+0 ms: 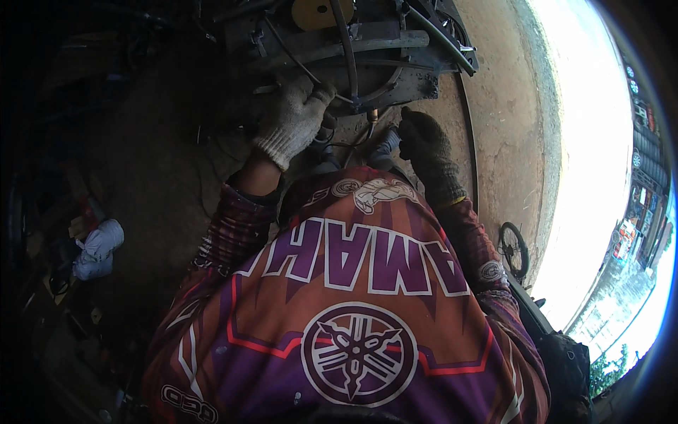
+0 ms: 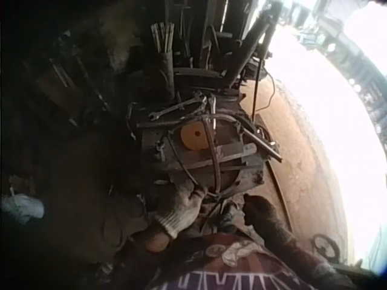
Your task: The person fits a metal rod and a pipe into a curved metal jig and bends them into shape by hand.
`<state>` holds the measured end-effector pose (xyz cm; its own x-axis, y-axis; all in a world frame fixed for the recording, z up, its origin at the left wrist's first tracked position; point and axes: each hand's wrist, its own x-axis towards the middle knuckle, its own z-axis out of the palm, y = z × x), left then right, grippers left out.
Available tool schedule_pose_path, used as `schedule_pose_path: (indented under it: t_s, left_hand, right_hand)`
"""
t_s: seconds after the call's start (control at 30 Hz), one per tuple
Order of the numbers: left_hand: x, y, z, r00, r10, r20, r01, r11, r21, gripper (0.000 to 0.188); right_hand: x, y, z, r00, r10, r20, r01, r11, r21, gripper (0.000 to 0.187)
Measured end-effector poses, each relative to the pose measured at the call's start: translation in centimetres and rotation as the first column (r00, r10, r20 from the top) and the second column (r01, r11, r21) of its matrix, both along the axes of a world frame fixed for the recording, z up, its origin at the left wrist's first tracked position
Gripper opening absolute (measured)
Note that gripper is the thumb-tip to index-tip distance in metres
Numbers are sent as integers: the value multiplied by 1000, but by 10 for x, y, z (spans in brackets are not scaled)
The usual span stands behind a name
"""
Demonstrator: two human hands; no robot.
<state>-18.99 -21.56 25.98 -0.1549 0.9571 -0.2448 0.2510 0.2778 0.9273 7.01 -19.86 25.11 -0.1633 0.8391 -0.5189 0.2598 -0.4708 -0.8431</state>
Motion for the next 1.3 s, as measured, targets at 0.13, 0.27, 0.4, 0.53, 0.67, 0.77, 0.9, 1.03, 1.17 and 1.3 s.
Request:
schedule_pose_path:
  t_s: [0.13,0.27,0.4,0.53,0.67,0.77,0.9,1.03,1.17,1.3]
  left_hand:
    - [0,-1,-8,999,36,-3,-36,999,-22,23]
    - [0,-1,-10,999,46,2,-46,999,9,27]
    - [-1,-1,-10,999,42,1,-42,999,-12,29]
    - [-1,-1,-7,999,47,3,-47,999,-6,29]
    - [-1,-2,-12,997,51,52,-52,998,28,30]
    - [-2,-1,-7,999,32,40,-31,999,-19,29]
    - [-2,-1,-4,992,40,122,-29,995,-95,26]
    - [-3,0,-6,995,2,102,0,1000,-17,18]
    - [-4,0,-10,997,-4,74,3,1000,7,19]
    - [-4,0,-9,998,-20,58,20,1000,2,20]
  right_hand:
    - [0,-1,0,1000,-7,4,7,1000,-5,41]
    - [1,-3,-1,1000,-6,-1,6,1000,0,40]
    - [0,-5,0,1000,-14,-5,14,1000,-1,39]
    - [2,-5,-1,1000,0,-8,0,1000,7,41]
    - [3,-5,-4,1000,-10,-6,10,1000,-8,41]
    - [4,-5,-6,1000,-7,2,7,1000,-11,40]
    - [3,-6,-3,1000,-25,5,25,1000,-19,39]
    - [7,-5,-7,1000,-16,5,16,1000,-3,41]
    - [9,-4,-8,1000,-3,3,3,1000,2,42]
    - [9,-3,-9,1000,4,-4,-4,1000,-19,40]
